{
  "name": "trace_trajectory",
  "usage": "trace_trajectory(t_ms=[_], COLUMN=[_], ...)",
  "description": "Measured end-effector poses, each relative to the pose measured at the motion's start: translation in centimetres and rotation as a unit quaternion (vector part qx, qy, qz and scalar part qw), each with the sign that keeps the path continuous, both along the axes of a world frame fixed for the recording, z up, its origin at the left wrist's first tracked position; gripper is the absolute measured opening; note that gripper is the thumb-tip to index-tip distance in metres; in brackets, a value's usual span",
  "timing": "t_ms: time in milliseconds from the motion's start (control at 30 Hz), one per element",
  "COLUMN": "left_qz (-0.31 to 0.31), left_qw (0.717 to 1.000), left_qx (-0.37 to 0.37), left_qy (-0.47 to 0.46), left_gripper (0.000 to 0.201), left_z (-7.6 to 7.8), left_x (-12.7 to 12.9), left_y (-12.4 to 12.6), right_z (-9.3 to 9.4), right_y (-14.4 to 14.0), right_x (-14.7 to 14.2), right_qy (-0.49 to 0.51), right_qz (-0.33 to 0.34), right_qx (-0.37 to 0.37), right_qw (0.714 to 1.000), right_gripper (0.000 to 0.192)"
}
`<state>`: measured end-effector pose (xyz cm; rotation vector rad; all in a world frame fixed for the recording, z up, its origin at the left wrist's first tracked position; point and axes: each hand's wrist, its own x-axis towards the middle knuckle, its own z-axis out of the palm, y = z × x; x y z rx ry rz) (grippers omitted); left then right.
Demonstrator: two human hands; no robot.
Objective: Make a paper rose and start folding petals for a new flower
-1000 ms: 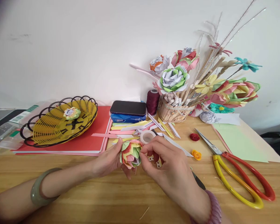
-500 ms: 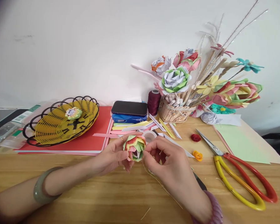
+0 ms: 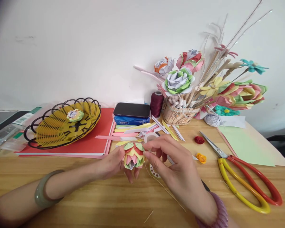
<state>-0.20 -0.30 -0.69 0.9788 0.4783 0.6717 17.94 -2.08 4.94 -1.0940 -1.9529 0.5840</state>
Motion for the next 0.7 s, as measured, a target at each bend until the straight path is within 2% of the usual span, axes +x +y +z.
trace_trajectory(t_ms=[200,433,700], left_qz=[-0.031,-0.046,-0.054], left_qw=[0.999,0.998,0.998], left_qx=[0.007,-0.034,-0.016], left_qy=[0.016,0.015,0.034], left_gripper=[0.068,0.076,0.073], left_z=[-0.35,0.03,-0.52], left_x=[-0.02,0.16,-0.07], left_y=[0.02,0.05,0.03], right_z=[0.06,0.25,-0.54], right_y=[0.28,-0.05,-0.09], right_x=[-0.07,-0.24,-0.18], right_qy=[-0.019,-0.028,-0.103], right_qz=[0.002,0.011,0.009], right_qx=[0.002,0.024,0.112], right_qw=[1.0,0.999,0.988], right_gripper=[0.005,0.008,0.013])
